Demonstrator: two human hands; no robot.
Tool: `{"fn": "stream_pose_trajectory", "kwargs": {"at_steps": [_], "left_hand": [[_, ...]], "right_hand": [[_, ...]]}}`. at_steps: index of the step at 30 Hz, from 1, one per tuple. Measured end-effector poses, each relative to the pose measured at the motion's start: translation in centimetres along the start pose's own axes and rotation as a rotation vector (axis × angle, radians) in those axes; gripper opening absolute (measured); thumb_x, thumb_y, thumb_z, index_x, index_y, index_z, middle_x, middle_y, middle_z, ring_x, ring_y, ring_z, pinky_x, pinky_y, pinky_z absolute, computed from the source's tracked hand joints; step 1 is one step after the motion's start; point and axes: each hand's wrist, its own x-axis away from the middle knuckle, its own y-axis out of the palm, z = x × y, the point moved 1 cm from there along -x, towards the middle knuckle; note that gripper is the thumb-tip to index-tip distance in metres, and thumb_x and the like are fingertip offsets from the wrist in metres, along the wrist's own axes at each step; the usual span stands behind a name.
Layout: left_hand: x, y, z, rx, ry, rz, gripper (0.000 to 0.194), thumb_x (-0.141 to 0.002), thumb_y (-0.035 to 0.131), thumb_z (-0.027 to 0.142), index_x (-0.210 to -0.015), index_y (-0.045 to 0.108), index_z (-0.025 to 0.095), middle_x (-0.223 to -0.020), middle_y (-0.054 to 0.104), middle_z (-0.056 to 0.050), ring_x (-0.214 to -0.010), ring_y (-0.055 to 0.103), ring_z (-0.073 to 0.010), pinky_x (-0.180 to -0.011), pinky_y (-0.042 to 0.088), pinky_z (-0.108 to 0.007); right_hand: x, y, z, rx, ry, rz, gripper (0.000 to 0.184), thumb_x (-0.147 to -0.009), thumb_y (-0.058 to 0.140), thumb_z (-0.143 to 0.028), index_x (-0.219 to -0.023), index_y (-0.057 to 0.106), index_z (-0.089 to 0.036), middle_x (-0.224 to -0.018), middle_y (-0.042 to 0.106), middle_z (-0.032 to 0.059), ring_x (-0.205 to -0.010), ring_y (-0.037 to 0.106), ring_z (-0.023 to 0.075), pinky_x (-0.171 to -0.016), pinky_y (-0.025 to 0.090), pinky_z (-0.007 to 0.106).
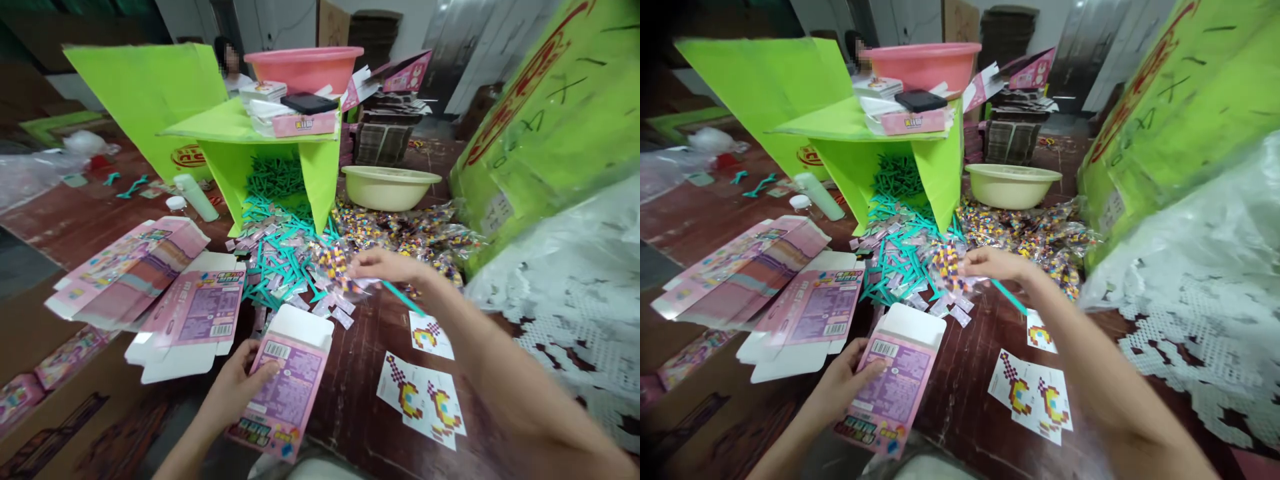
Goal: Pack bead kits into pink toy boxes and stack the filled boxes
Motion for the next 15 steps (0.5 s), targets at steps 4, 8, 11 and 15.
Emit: {"fn": "stream_pose_trajectory", "kwargs": {"at_steps": [4, 8, 11, 15], "left_hand": [[-1.0, 1.2, 1.4, 0.064, 0.007, -0.113, 0.046, -0.078, 0.087, 0.049, -0.106, 0.067, 0.018, -0.098, 0.077, -0.007, -0.087, 0.072, -0.0243, -0.075, 0.057, -0.032], [-1.7, 3.8, 2.5, 0.111, 0.066, -0.327, 0.044, -0.073, 0.092, 0.041, -0.102, 0.068, 0.018, -0.097, 0.075, -0.003, -0.088, 0.069, -0.0215, -0.078, 0.055, -0.03], [-1.6, 5.7, 2.7, 0.094, 0.115, -0.365, 0.042, -0.074, 0.092, 0.039, -0.102, 0.068, 0.018, -0.098, 0.072, -0.002, -0.091, 0.067, -0.02, -0.081, 0.052, -0.029], [-0.3, 7.6, 2.4, 0.15, 0.081, -0.252, 0.054, -0.068, 0.094, 0.049, -0.105, 0.067, 0.019, -0.102, 0.075, -0.004, -0.093, 0.069, -0.0226, -0.081, 0.052, -0.031]], "right_hand": [[5.8, 0.7, -1.7, 0.431, -0.157, -0.433, 0.028, -0.09, 0.073, -0.045, -0.085, 0.078, -0.019, -0.071, 0.07, -0.0007, -0.056, 0.056, 0.01, -0.055, 0.041, 0.023], [7.0, 3.8, -1.6, 0.904, -0.228, -0.135, 0.024, -0.077, 0.082, -0.022, -0.057, 0.068, -0.023, -0.053, 0.059, -0.0029, -0.046, 0.05, 0.0113, -0.054, 0.036, 0.027], [7.0, 5.7, 0.0, 1.214, -0.357, 0.077, 0.038, -0.069, 0.08, -0.008, -0.046, 0.055, -0.024, -0.047, 0.054, -0.0007, -0.049, 0.052, 0.0155, -0.061, 0.038, 0.032], [7.4, 9.4, 3.3, 1.086, -0.687, 0.244, 0.045, -0.085, 0.077, -0.03, -0.047, 0.051, -0.026, -0.043, 0.047, 0.0013, -0.044, 0.048, 0.016, -0.056, 0.039, 0.034]]}}
